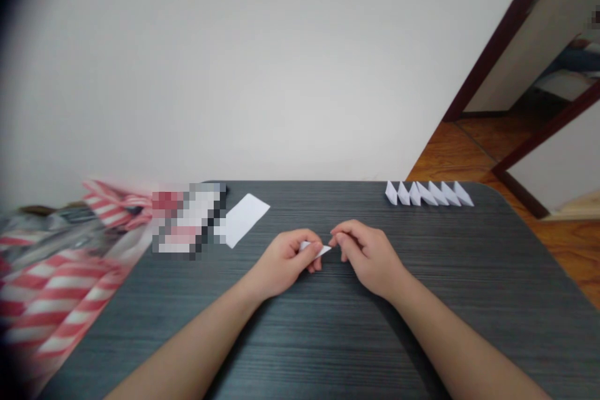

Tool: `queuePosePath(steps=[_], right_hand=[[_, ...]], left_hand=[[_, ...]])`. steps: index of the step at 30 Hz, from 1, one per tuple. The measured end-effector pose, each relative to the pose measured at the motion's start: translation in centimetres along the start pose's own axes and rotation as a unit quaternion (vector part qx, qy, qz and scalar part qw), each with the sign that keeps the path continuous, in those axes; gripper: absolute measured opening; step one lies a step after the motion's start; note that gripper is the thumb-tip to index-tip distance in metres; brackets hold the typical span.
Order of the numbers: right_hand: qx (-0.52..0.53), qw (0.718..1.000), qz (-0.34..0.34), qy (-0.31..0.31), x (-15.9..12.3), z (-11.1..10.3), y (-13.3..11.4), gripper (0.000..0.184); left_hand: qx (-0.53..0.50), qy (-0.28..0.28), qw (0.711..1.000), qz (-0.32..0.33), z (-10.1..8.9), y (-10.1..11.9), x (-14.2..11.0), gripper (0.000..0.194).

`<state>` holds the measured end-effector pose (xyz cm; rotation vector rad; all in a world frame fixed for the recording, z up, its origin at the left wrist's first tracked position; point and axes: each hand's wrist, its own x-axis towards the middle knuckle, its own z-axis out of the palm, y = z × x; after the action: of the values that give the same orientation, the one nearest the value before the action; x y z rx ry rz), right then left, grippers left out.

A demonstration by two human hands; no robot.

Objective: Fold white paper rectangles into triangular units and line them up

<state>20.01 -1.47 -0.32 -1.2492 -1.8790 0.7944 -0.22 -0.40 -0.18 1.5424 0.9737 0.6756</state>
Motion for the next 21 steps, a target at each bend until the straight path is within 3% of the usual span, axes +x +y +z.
queuePosePath(steps=[4,8,21], right_hand=[[-0.012,0.998,0.025,-0.051,0.17,0.04,-0.17,0.026],[-0.009,0.996,0.006,-0.088,0.31,0.15,-0.19,0.022],[-0.045,0.995,-0.019,-0.086,0.25,0.26,-0.07,0.018]], left_hand=[[0.023,-0.004,1.000,0.005,0.07,0.02,-0.01,0.025],[0.031,-0.007,0.999,0.011,0.00,-0.05,0.00,0.025],[0.072,-0.019,0.997,0.023,-0.04,0.25,-0.07,0.029]])
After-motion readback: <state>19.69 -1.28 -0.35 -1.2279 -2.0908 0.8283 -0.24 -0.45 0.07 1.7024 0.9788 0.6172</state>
